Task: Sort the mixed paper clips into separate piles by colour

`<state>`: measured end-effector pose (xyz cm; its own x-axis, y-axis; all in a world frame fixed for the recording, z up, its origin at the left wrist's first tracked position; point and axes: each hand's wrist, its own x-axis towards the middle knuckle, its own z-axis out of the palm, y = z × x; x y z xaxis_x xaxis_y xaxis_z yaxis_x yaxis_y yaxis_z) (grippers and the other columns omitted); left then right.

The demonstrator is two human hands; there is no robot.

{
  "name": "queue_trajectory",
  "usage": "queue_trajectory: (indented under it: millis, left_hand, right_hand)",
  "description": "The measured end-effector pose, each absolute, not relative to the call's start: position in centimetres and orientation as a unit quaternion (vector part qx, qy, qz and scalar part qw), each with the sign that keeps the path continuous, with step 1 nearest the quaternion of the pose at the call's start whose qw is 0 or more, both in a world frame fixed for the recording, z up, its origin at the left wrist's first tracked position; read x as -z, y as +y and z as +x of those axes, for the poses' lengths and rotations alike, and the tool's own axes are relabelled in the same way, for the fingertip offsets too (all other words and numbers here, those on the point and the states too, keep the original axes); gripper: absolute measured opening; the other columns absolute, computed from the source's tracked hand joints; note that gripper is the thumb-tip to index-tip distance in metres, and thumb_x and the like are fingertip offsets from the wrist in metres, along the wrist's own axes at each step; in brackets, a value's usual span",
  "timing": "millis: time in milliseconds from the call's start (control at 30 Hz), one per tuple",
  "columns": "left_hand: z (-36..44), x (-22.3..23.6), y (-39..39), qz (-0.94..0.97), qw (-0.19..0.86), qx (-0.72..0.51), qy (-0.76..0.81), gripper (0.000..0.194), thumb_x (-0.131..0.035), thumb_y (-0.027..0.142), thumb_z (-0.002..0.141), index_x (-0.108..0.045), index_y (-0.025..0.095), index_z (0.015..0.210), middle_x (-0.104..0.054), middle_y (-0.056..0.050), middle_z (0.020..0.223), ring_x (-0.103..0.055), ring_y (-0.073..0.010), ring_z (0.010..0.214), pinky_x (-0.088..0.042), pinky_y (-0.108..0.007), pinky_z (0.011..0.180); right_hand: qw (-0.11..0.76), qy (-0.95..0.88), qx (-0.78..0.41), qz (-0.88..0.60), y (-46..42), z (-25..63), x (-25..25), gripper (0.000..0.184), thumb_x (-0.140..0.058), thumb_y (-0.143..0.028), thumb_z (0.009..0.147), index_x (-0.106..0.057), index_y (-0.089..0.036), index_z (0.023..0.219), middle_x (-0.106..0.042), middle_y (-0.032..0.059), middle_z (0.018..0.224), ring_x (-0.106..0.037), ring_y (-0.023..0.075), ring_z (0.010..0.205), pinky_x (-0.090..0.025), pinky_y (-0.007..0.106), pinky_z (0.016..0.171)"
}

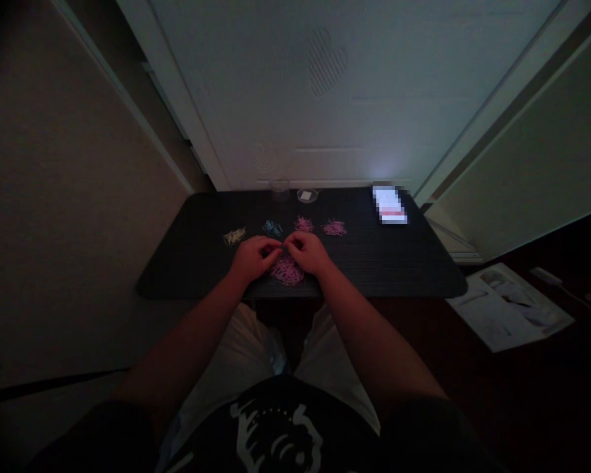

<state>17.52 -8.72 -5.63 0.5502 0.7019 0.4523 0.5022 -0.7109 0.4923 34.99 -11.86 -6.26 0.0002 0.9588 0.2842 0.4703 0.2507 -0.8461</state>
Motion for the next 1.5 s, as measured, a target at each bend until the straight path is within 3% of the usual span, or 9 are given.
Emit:
queue_trajectory:
  millis: [533, 733, 1500]
  left_hand:
    - [17.49, 5.74, -8.74, 0.857, 0.163, -0.343, 0.349, 0.017, -0.062, 0.034, 0.08, -0.067, 0.017, 0.082, -0.066, -0.002, 0.073, -0.058, -0.0139, 0.069, -0.045, -0.028, 0.068]
    - [17.46, 5.67, -8.81, 0.85, 0.165, -0.347, 0.359, 0.016, -0.062, 0.033, 0.079, -0.065, 0.018, 0.078, -0.065, -0.001, 0.071, -0.057, -0.014, 0.069, -0.044, -0.028, 0.066]
    - [17.44, 5.56, -8.9, 0.851, 0.175, -0.339, 0.362, 0.017, -0.065, 0.034, 0.076, -0.06, 0.018, 0.073, -0.062, -0.001, 0.07, -0.056, -0.0137, 0.068, -0.044, -0.028, 0.066]
  right_hand:
    - [0.468, -0.651, -0.28, -0.527, -11.97, 35.11, 6.18, 0.014, -0.052, -0.02, 0.073, -0.064, -0.016, 0.077, -0.06, 0.0009, 0.064, -0.049, 0.0115, 0.055, -0.038, 0.024, 0.053]
    - [0.467, -0.656, -0.317, -0.502, -12.33, 35.12, 6.0, 0.011, -0.061, -0.024, 0.068, -0.059, -0.016, 0.075, -0.055, -0.0012, 0.062, -0.048, 0.01, 0.053, -0.037, 0.023, 0.05]
    - [0.462, -0.644, -0.315, -0.521, -12.27, 35.0, 5.91, 0.009, -0.058, -0.025, 0.072, -0.061, -0.016, 0.072, -0.058, -0.0006, 0.06, -0.049, 0.0098, 0.052, -0.037, 0.022, 0.05]
